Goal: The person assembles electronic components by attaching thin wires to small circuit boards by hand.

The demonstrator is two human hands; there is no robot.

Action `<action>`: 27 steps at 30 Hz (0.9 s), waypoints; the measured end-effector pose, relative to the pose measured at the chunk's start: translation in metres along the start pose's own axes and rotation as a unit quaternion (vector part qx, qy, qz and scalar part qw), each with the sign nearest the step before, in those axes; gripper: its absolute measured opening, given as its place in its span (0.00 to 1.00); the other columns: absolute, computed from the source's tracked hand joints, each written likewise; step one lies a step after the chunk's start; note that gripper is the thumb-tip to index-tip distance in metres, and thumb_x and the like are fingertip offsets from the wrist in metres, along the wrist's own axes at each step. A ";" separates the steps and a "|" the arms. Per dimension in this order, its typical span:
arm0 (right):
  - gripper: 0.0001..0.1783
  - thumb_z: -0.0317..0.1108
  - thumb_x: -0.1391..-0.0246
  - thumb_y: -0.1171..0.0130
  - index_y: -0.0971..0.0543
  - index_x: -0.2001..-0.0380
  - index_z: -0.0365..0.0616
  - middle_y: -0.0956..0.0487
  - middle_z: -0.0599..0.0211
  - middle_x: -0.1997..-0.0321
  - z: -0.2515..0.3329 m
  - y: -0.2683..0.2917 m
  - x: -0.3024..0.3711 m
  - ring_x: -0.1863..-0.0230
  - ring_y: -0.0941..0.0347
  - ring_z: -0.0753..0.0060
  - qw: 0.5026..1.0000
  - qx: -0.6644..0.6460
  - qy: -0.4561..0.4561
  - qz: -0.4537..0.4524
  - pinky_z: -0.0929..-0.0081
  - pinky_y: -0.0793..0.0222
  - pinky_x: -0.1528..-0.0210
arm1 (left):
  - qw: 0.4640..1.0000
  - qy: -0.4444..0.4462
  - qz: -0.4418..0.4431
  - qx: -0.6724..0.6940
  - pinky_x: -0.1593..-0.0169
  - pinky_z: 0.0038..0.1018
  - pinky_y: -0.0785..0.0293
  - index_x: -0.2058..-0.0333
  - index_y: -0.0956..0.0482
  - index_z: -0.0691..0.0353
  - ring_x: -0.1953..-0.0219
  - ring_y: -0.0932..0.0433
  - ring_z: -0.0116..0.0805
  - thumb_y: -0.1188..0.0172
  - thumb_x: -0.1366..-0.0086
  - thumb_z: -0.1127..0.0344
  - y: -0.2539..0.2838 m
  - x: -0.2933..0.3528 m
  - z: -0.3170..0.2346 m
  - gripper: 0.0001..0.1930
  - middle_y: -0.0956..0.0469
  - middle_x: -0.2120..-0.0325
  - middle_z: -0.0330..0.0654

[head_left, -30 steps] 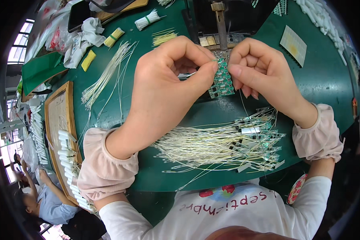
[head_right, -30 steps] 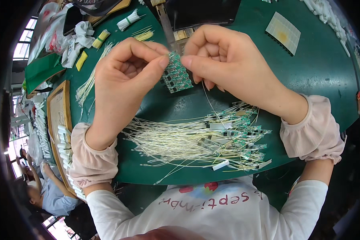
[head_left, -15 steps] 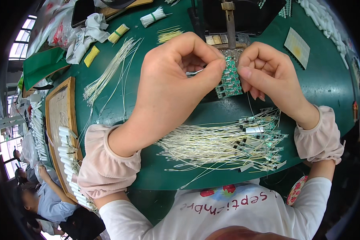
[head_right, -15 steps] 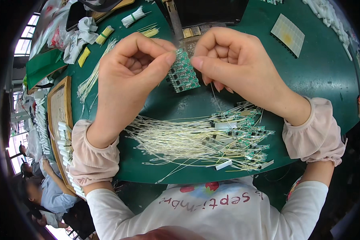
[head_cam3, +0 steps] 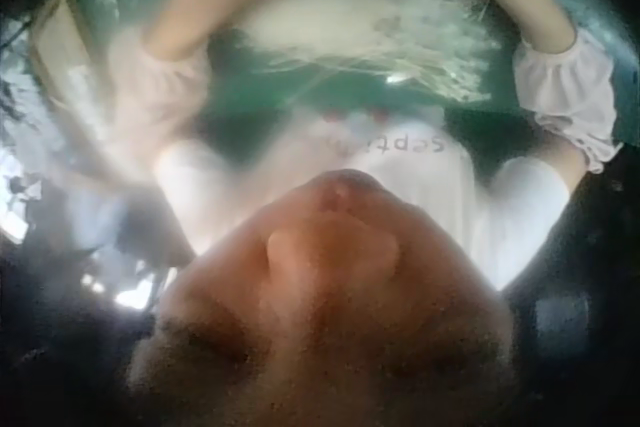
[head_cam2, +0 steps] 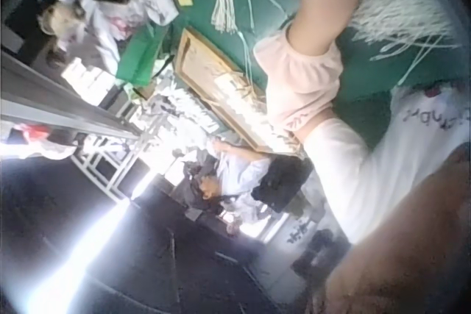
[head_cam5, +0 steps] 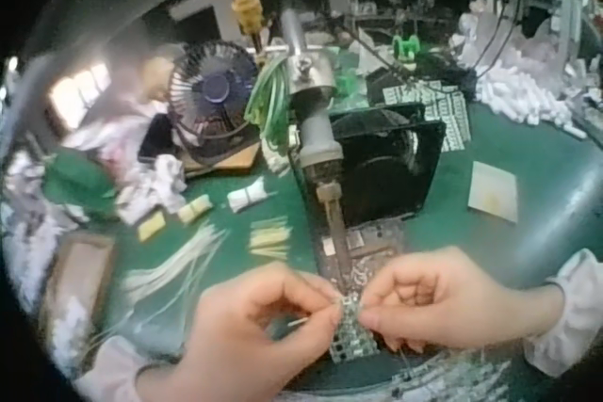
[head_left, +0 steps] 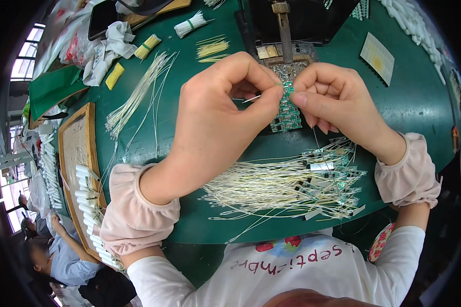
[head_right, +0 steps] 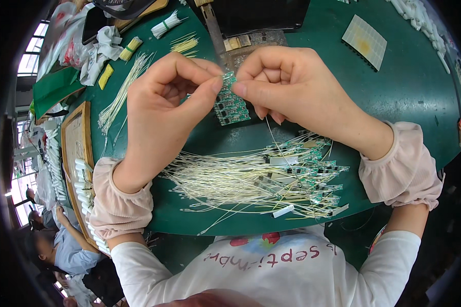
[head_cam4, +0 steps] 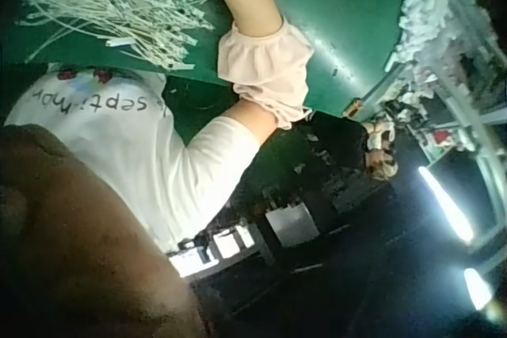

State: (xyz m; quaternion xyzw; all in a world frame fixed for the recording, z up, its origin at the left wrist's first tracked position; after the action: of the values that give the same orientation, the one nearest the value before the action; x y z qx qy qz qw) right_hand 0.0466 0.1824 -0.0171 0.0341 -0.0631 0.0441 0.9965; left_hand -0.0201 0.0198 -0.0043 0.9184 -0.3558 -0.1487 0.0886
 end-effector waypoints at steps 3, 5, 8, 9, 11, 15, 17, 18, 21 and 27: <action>0.07 0.34 0.45 0.43 0.26 0.69 0.42 0.28 0.76 0.84 0.000 0.002 0.001 0.87 0.39 0.93 1.000 0.001 -0.018 -0.007 0.93 0.49 0.86 | 1.000 -0.004 -0.001 -0.022 0.63 0.15 0.30 0.71 0.27 0.68 0.69 0.27 0.19 0.41 0.44 0.80 -0.002 -0.002 0.002 0.04 0.23 0.68 0.40; 0.06 0.34 0.45 0.43 0.25 0.69 0.43 0.28 0.76 0.84 -0.001 0.002 0.001 0.87 0.39 0.93 1.000 0.003 -0.025 -0.009 0.93 0.49 0.86 | 0.999 -0.010 -0.002 -0.037 0.64 0.15 0.29 0.71 0.27 0.68 0.69 0.27 0.19 0.41 0.44 0.80 -0.003 -0.002 0.002 0.04 0.23 0.68 0.40; 0.06 0.34 0.45 0.43 0.25 0.69 0.43 0.28 0.76 0.84 -0.003 0.001 -0.001 0.87 0.39 0.93 1.000 -0.009 -0.019 0.002 0.93 0.51 0.86 | 0.994 -0.048 -0.015 -0.095 0.64 0.16 0.29 0.72 0.27 0.68 0.70 0.26 0.21 0.40 0.45 0.80 -0.001 0.000 -0.002 0.04 0.23 0.70 0.40; 0.06 0.34 0.45 0.43 0.25 0.70 0.43 0.28 0.76 0.84 -0.004 0.001 0.000 0.87 0.39 0.93 1.000 -0.003 -0.030 -0.001 0.93 0.50 0.86 | 0.990 -0.062 -0.010 -0.123 0.65 0.17 0.28 0.72 0.26 0.68 0.71 0.26 0.21 0.39 0.46 0.80 -0.002 0.000 -0.002 0.04 0.23 0.71 0.40; 0.06 0.34 0.45 0.43 0.25 0.70 0.42 0.28 0.75 0.84 -0.005 -0.002 0.000 0.87 0.39 0.92 0.999 0.000 -0.033 0.009 0.93 0.50 0.86 | 0.984 -0.072 -0.014 -0.164 0.66 0.18 0.28 0.72 0.25 0.69 0.72 0.26 0.22 0.39 0.46 0.79 0.003 0.000 -0.005 0.04 0.23 0.72 0.39; 0.06 0.32 0.45 0.43 0.25 0.70 0.41 0.28 0.75 0.83 -0.008 -0.001 0.004 0.86 0.39 0.91 0.998 0.007 -0.066 0.002 0.92 0.47 0.84 | 0.966 -0.093 0.002 -0.243 0.70 0.20 0.30 0.70 0.24 0.68 0.75 0.26 0.24 0.39 0.44 0.72 0.024 -0.005 -0.018 0.05 0.24 0.77 0.39; 0.05 0.30 0.45 0.43 0.25 0.71 0.39 0.28 0.75 0.82 -0.012 0.000 0.005 0.84 0.38 0.91 0.997 0.000 -0.079 -0.005 0.90 0.45 0.83 | 0.925 -0.102 -0.012 -0.365 0.73 0.23 0.32 0.70 0.23 0.67 0.78 0.26 0.31 0.40 0.42 0.67 0.046 -0.011 -0.025 0.07 0.25 0.79 0.43; 0.05 0.30 0.45 0.43 0.25 0.71 0.39 0.28 0.75 0.82 -0.012 -0.001 0.005 0.84 0.38 0.91 0.997 -0.001 -0.075 0.000 0.90 0.45 0.83 | 0.877 -0.087 -0.005 -0.473 0.72 0.28 0.31 0.72 0.23 0.67 0.78 0.25 0.39 0.40 0.44 0.68 0.061 -0.010 -0.025 0.07 0.25 0.78 0.47; 0.05 0.29 0.46 0.42 0.26 0.71 0.41 0.28 0.74 0.83 -0.011 -0.004 0.006 0.86 0.38 0.91 0.998 0.001 -0.060 0.006 0.92 0.46 0.85 | 0.817 0.028 0.016 -0.576 0.71 0.34 0.30 0.75 0.24 0.67 0.76 0.25 0.48 0.40 0.45 0.69 0.098 0.010 -0.011 0.06 0.24 0.77 0.50; 0.05 0.30 0.46 0.42 0.26 0.71 0.41 0.28 0.74 0.83 -0.013 -0.004 0.005 0.86 0.38 0.91 0.998 0.001 -0.067 0.019 0.92 0.46 0.85 | 0.802 0.103 0.059 -0.585 0.68 0.37 0.31 0.74 0.28 0.66 0.71 0.26 0.49 0.43 0.49 0.74 0.106 0.061 0.011 0.04 0.27 0.76 0.49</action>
State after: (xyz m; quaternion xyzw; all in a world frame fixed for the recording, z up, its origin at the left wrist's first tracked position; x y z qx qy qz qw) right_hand 0.0538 0.1799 -0.0297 0.0367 -0.1299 0.0612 0.9889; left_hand -0.0478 -0.0997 0.0008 0.6792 -0.2433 -0.2280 0.6539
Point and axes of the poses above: each hand's wrist, its own x-axis away from the middle knuckle, its own y-axis out of the back of the hand, z = x × y, the point moved 3 cm from there along -x, towards the middle knuckle
